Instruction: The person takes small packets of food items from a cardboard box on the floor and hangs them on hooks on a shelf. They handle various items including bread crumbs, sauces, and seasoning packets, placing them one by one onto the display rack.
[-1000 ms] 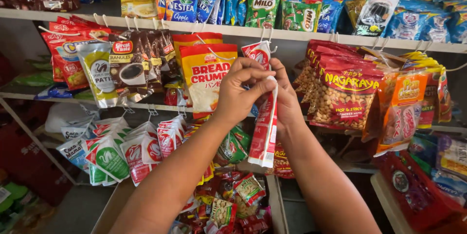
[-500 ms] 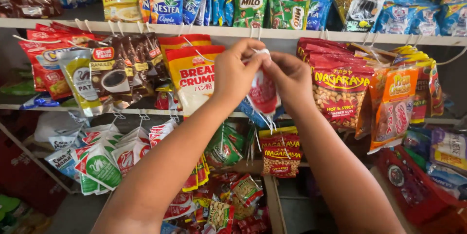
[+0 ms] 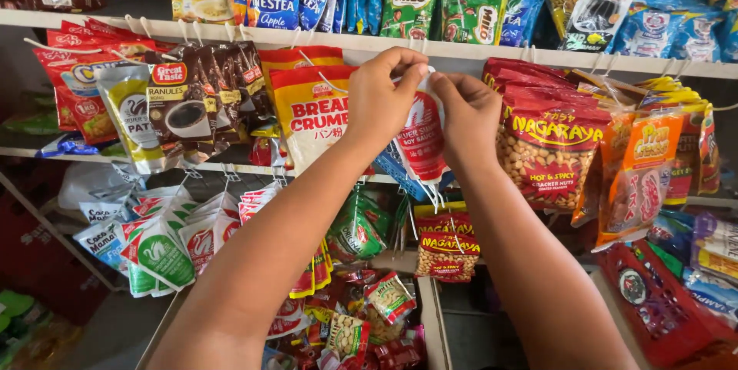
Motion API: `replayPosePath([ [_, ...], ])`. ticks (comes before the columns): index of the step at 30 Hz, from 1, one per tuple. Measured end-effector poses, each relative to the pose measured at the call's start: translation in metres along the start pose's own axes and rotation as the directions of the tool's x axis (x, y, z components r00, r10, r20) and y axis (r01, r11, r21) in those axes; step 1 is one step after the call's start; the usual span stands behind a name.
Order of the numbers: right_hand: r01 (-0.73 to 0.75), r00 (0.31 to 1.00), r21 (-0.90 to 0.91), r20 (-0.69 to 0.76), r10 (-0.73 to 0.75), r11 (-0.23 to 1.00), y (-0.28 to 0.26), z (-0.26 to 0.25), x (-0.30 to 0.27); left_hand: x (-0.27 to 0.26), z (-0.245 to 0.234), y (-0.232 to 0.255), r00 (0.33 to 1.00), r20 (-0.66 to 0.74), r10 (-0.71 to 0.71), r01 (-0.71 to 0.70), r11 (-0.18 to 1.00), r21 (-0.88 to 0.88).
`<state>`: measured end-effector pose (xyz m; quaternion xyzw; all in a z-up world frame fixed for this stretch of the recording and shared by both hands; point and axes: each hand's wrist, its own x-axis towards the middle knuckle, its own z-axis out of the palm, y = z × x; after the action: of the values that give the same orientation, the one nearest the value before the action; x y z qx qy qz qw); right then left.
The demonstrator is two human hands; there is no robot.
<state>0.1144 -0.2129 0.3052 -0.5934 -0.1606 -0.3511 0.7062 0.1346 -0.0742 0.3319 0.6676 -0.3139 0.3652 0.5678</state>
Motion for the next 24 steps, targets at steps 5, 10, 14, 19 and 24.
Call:
replayPosePath([
  [5,-0.046,0.999,0.134,-0.018,0.049,0.990,0.004,-0.005,0.003,0.003,0.004,0.001,0.999,0.020,0.030,-0.030,0.999,0.016],
  [10,-0.040,0.999,0.168,-0.028,0.046,0.985,0.002,-0.003,0.003,0.003,0.004,0.004,1.000,0.019,0.020,-0.021,0.999,0.044],
  [14,-0.089,0.996,0.120,-0.008,0.091,0.989,0.006,-0.003,0.004,0.000,0.002,0.002,0.999,0.025,-0.025,0.023,0.998,0.059],
  [19,-0.117,0.993,0.087,-0.017,0.119,0.989,0.035,-0.010,0.016,-0.012,0.008,-0.019,0.993,0.073,0.092,-0.105,0.977,0.187],
  [24,-0.199,0.977,0.007,-0.074,0.199,0.980,0.094,-0.020,0.042,-0.042,0.032,-0.059,0.989,0.089,0.121,-0.141,0.952,0.272],
])
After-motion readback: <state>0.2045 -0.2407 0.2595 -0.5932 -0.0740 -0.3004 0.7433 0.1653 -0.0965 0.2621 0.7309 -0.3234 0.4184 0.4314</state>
